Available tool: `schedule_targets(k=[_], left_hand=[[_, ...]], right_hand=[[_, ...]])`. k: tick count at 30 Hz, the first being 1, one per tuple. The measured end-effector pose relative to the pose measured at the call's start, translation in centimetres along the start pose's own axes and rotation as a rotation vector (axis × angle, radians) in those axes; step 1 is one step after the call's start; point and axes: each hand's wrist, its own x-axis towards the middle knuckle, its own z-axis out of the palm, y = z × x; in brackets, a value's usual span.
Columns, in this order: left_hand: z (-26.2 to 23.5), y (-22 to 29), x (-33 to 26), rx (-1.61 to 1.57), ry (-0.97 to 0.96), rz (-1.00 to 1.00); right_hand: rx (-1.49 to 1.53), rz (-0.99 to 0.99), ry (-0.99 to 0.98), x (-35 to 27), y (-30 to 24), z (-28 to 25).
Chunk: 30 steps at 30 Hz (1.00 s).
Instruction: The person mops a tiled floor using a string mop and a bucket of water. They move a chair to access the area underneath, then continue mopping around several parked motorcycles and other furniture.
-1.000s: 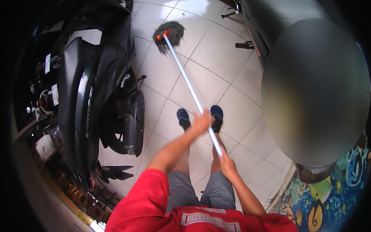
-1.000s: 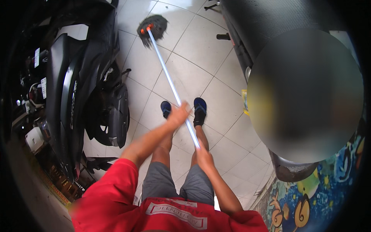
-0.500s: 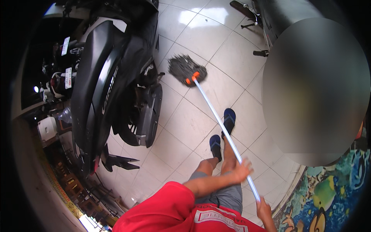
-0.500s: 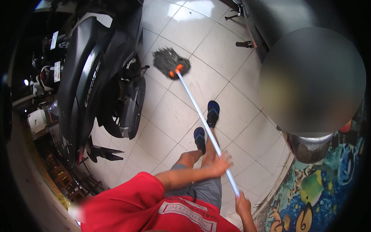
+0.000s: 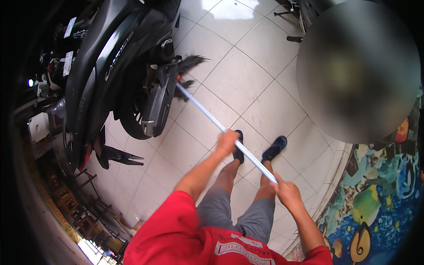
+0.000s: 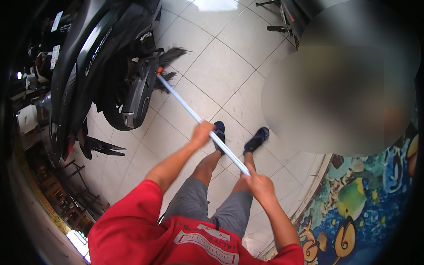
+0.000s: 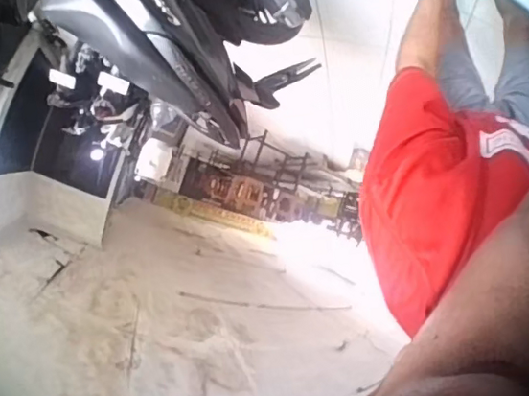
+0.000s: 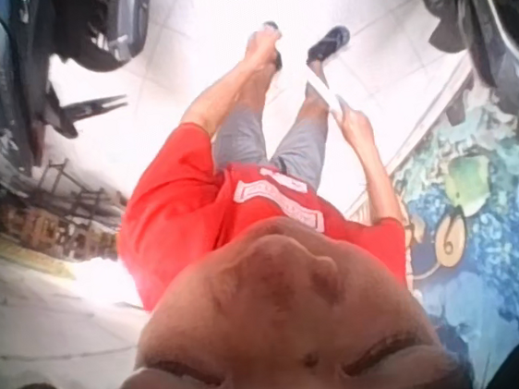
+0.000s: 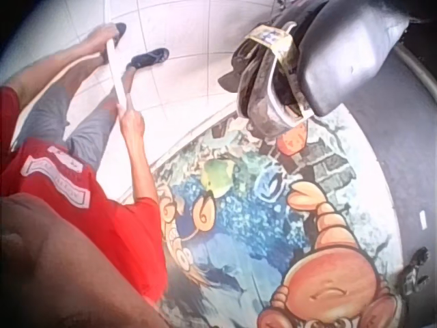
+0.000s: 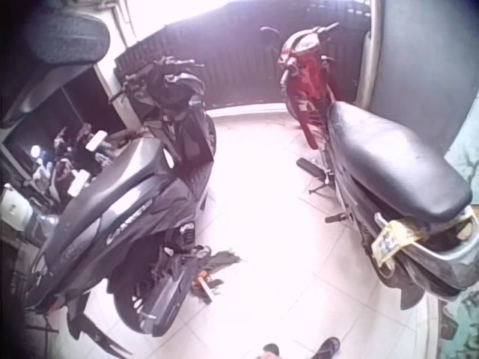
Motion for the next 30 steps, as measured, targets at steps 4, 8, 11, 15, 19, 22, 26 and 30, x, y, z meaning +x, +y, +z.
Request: schedule_targets(k=[4, 8, 11, 15, 19, 22, 26, 30], left_hand=[[-3.2, -2.9, 3.1, 0.171, -0.025, -0.117], [2.8, 5.6, 3.7, 0.094, 0.081, 0.043], [9.1, 17.6, 1.8, -0.003, -0.008, 0.118], [15.7, 39.1, -3.2, -0.209, -0.214, 0.286], [14.4, 52.1, -2.9, -0.528, -0.560, 0.433], [16.3, 55.6, -1.3, -0.585, -0.526, 0.417], [15.4, 50.8, -1.5, -0.558, -0.301, 0.242], [17.4, 32.3, -5.2, -0.276, -0.023, 0.067]], right_hand=[[-0.043, -0.073, 0.132, 4.6, -2.1, 0.7], [0.030, 0.014, 0.195, -1.1, 4.7, -1.9], [0.115, 0.321, 0.119, -10.4, 10.0, -4.6], [0.096, 0.637, 0.128, -26.7, 17.9, -8.4], [-0.181, 0.740, 0.063, -38.3, 21.8, -13.6], [-0.230, 0.899, 0.123, -37.3, 20.4, -17.2], [-0.309, 0.585, 0.277, -33.1, 26.1, -17.2], [-0.160, 0.169, 0.086, -20.9, 27.3, -7.2]])
